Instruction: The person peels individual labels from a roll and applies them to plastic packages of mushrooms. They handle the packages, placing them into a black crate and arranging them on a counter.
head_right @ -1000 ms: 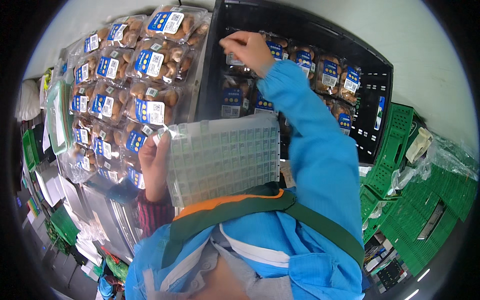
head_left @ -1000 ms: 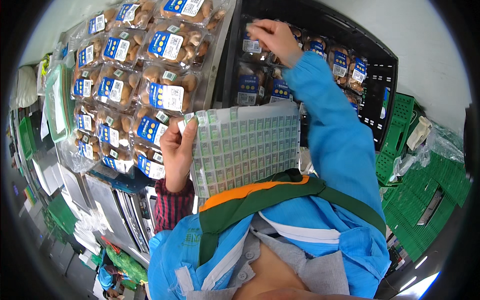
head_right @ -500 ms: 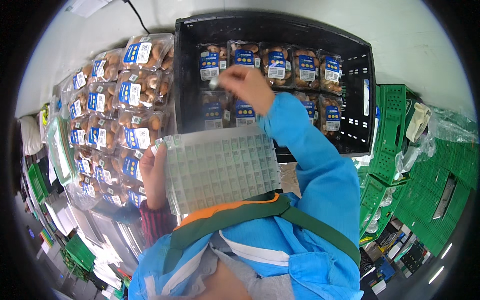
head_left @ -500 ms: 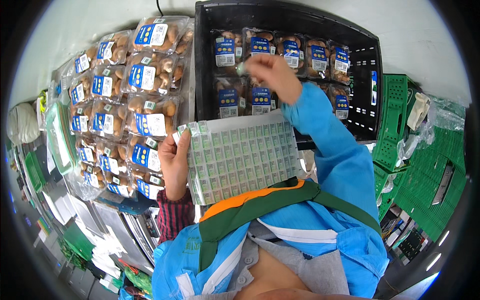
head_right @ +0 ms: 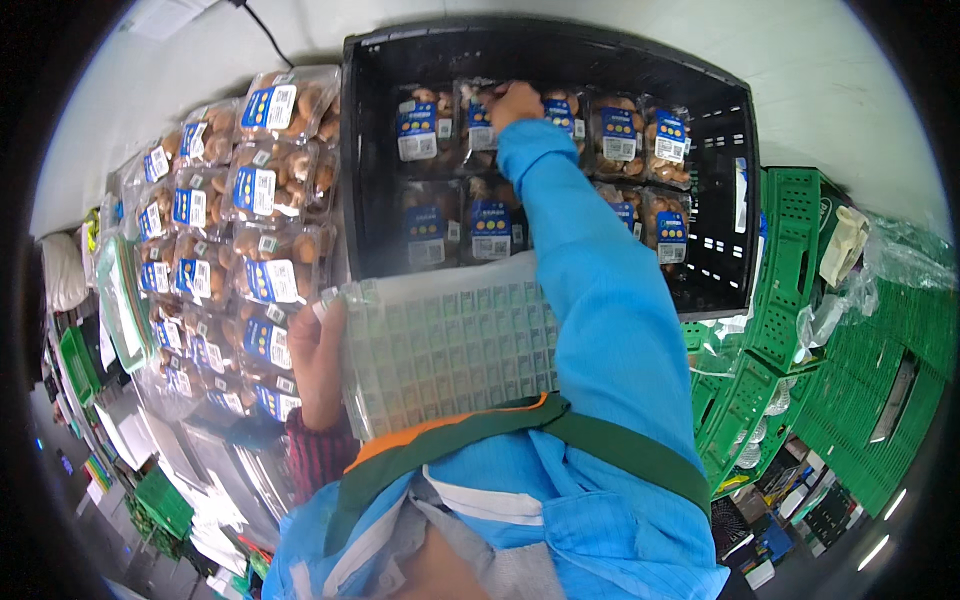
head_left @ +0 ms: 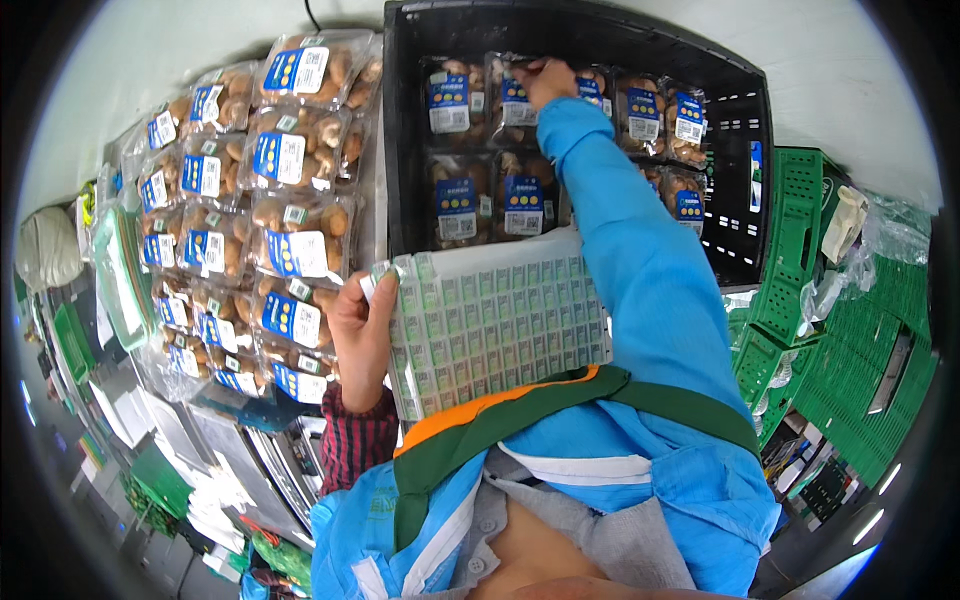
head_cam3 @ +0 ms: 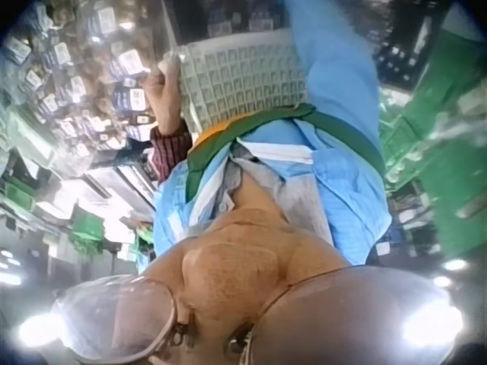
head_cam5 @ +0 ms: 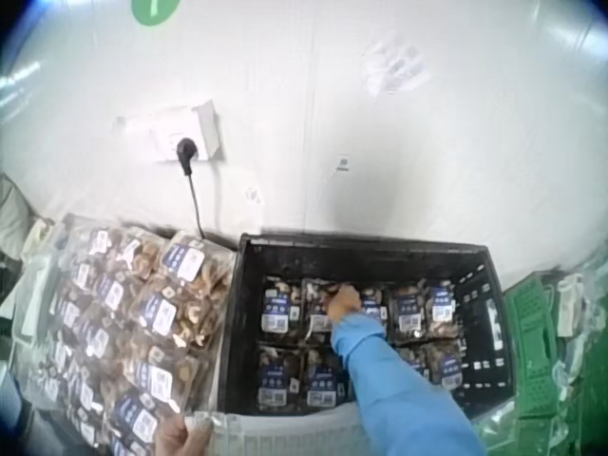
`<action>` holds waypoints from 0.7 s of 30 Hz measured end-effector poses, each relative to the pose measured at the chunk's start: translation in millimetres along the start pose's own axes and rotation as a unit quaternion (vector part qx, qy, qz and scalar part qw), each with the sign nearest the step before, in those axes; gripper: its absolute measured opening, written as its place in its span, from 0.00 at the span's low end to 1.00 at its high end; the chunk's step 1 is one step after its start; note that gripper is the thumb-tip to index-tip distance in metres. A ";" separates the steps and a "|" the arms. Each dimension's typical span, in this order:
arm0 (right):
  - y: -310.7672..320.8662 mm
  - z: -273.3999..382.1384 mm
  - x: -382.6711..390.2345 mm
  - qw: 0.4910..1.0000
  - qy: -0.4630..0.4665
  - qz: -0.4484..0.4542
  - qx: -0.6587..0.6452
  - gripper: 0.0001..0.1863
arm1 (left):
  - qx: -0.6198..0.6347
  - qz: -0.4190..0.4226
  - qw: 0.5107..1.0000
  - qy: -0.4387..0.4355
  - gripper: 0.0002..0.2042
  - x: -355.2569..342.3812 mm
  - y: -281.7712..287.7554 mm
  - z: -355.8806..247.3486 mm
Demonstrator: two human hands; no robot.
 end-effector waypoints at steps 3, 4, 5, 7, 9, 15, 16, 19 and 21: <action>3.3 -0.6 3.5 0.994 0.049 0.042 -0.083 0.17 | 0.004 0.020 1.000 0.006 0.07 -1.5 -4.9 2.4; 8.9 39.1 31.3 0.975 0.106 0.115 -0.155 0.17 | 0.003 0.025 1.000 0.011 0.08 -1.8 -5.3 7.0; 25.5 83.3 67.9 0.944 0.157 0.183 -0.226 0.18 | 0.001 0.034 0.999 0.017 0.08 -1.5 -6.5 10.1; 32.7 143.0 150.4 0.857 0.202 0.428 -0.203 0.19 | 0.007 0.049 0.998 0.024 0.10 0.5 -13.9 11.6; 44.0 167.1 210.0 0.779 0.320 0.512 -0.168 0.17 | 0.007 0.054 0.998 0.027 0.10 1.7 -21.2 8.1; 69.8 167.8 251.6 0.805 0.345 0.463 -0.137 0.08 | -0.002 0.056 0.998 0.035 0.11 5.7 -28.4 14.1; 70.6 164.0 254.1 0.812 0.326 0.461 -0.146 0.07 | -0.006 0.057 0.998 0.037 0.11 6.0 -26.7 17.3; 62.6 145.0 254.3 0.818 0.225 0.467 -0.249 0.07 | -0.009 0.057 0.997 0.043 0.11 8.4 -23.3 21.5; 56.7 146.3 257.4 0.823 0.252 0.452 -0.235 0.07 | -0.009 0.059 0.997 0.044 0.11 9.9 -21.9 21.5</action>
Point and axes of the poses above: each hand's wrist, its own x-axis away from the middle knuckle, its own y-axis out of the back of the hand, z = x × y, the point moved 10 cm from there along -x, towards the middle knuckle, and after that the axes turned 1 degree about x, right-handed, at the moved point
